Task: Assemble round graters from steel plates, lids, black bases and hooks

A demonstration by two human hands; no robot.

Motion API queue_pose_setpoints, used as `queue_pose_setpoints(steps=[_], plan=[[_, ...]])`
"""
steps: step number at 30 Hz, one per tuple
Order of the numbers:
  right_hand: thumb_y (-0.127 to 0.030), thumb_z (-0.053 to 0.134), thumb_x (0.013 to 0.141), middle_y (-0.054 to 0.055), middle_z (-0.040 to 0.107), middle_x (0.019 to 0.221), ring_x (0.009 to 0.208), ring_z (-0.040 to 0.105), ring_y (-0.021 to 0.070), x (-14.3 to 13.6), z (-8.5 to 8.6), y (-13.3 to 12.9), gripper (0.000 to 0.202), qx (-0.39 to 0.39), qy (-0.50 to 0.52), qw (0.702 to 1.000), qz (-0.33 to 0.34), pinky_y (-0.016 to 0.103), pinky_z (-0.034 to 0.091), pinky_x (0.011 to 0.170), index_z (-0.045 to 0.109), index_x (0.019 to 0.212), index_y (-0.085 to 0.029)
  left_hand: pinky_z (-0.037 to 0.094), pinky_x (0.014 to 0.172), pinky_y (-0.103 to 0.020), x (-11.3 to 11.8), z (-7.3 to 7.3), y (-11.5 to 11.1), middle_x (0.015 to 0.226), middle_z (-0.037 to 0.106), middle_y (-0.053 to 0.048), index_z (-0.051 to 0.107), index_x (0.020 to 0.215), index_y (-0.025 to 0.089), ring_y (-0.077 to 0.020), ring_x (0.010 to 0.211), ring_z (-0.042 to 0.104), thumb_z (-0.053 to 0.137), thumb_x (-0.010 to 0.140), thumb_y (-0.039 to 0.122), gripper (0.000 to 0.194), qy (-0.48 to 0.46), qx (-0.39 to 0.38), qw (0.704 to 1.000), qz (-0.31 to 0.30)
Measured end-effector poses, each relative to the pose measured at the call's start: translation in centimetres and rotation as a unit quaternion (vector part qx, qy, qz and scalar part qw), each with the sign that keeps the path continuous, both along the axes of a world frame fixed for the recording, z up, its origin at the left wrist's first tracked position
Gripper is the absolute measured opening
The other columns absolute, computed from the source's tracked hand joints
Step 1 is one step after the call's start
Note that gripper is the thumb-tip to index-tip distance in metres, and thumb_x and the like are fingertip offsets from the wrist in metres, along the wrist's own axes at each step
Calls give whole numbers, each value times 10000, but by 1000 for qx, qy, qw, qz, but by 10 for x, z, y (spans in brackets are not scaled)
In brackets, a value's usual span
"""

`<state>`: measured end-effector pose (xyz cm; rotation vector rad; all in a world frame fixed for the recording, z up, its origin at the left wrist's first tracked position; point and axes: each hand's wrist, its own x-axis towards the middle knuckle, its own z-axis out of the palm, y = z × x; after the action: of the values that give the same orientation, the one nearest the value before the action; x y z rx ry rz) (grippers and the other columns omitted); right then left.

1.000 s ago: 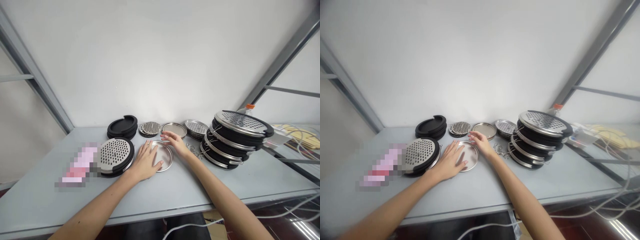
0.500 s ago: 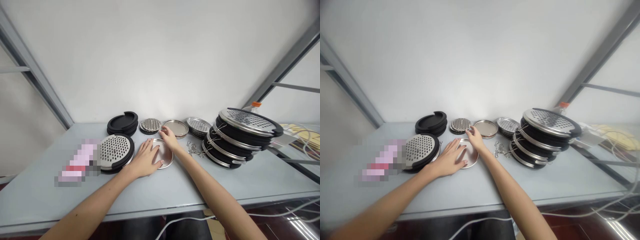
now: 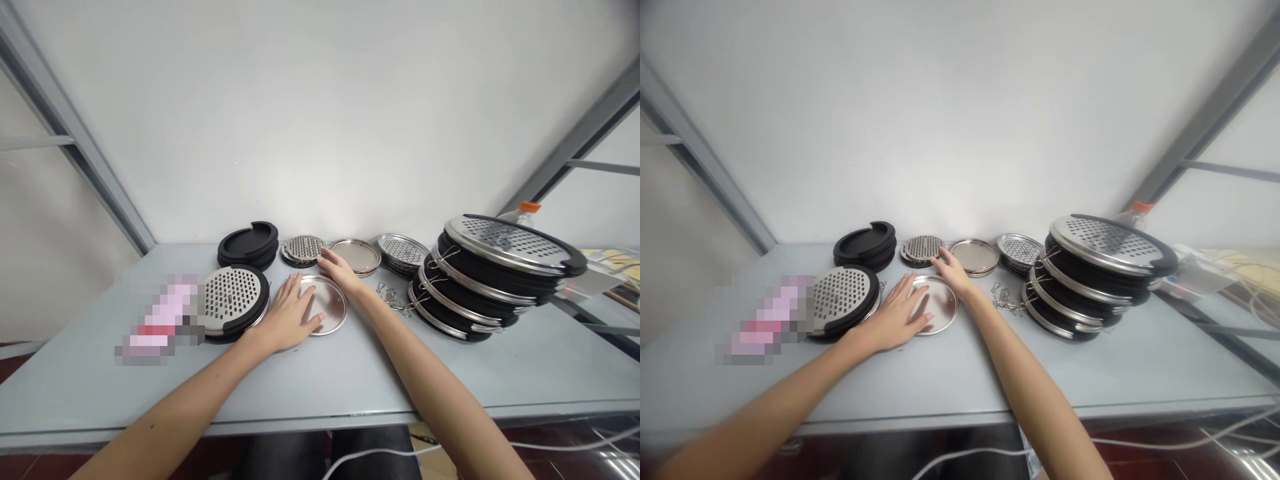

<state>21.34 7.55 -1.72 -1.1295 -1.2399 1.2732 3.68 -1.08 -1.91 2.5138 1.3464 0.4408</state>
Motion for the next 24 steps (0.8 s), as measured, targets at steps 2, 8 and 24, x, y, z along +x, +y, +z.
queue_pose_setpoints(steps=[2,8,24], plan=[[-342,644,754,79,411,1456,1283,447,259,0,1,-1,550,14,2,1000,-13,439,431,1009,531,1282,-238,190,1120,-506,0,1,0,1558,124,-158,374,1383,186,-338,1432,35,419,907,531,589,0,-5,1000,0],[-328,675,699,60,429,1442,1270,459,258,1,4,-2,551,47,77,995,-51,403,460,986,568,1232,-238,201,1100,-555,3,-1,-3,1551,142,-175,356,1396,178,-375,1422,61,396,921,517,585,-9,-3,999,40],[-248,614,666,94,639,1179,912,639,195,14,29,-22,497,131,91,966,-203,274,542,658,602,1158,-181,225,1139,-460,3,2,-1,1541,185,-166,207,1455,123,-279,1424,168,351,948,428,609,-90,-23,995,24]])
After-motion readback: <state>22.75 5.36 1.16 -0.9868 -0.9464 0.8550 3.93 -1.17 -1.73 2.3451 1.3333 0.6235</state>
